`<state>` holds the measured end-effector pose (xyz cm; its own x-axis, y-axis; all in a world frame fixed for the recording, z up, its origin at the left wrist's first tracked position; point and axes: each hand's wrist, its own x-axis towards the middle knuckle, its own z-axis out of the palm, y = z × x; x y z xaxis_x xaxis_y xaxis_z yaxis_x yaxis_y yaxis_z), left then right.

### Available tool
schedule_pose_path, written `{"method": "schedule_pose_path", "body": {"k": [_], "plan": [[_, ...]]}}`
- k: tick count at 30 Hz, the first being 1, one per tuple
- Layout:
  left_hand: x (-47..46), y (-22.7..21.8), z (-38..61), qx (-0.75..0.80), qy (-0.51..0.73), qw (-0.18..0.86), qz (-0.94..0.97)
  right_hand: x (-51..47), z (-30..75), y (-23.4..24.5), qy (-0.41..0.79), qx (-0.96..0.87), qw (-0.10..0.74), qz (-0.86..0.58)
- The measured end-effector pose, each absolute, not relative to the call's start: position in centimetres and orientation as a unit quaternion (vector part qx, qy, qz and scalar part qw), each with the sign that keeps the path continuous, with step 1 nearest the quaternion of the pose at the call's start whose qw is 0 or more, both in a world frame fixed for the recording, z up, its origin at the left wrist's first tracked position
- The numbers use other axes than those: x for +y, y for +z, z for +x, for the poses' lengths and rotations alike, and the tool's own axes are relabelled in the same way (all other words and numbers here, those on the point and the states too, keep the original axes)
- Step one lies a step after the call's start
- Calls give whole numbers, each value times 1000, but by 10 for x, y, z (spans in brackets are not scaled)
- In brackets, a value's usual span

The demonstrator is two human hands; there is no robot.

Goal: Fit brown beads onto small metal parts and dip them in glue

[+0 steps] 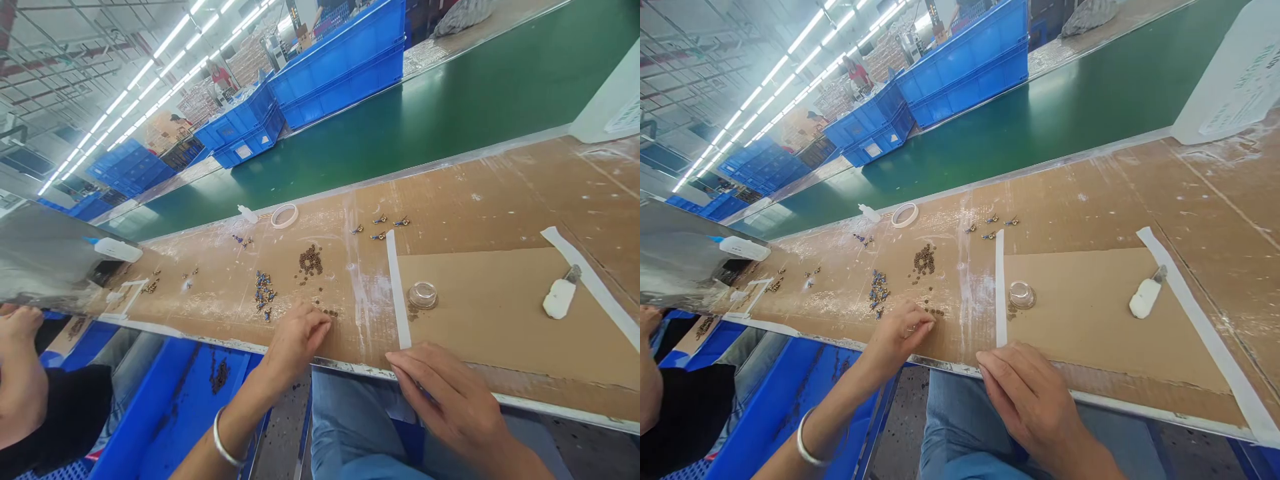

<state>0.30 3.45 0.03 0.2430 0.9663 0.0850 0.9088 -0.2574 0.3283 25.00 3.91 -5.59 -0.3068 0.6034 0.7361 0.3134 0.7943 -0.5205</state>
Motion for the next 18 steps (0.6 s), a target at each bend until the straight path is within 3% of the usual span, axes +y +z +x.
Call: {"method": "schedule_pose_path", "body": {"k": [18], "plan": [[6, -34, 10, 588, 213, -94, 775, 37, 252, -59, 146, -806, 495, -290]]}}
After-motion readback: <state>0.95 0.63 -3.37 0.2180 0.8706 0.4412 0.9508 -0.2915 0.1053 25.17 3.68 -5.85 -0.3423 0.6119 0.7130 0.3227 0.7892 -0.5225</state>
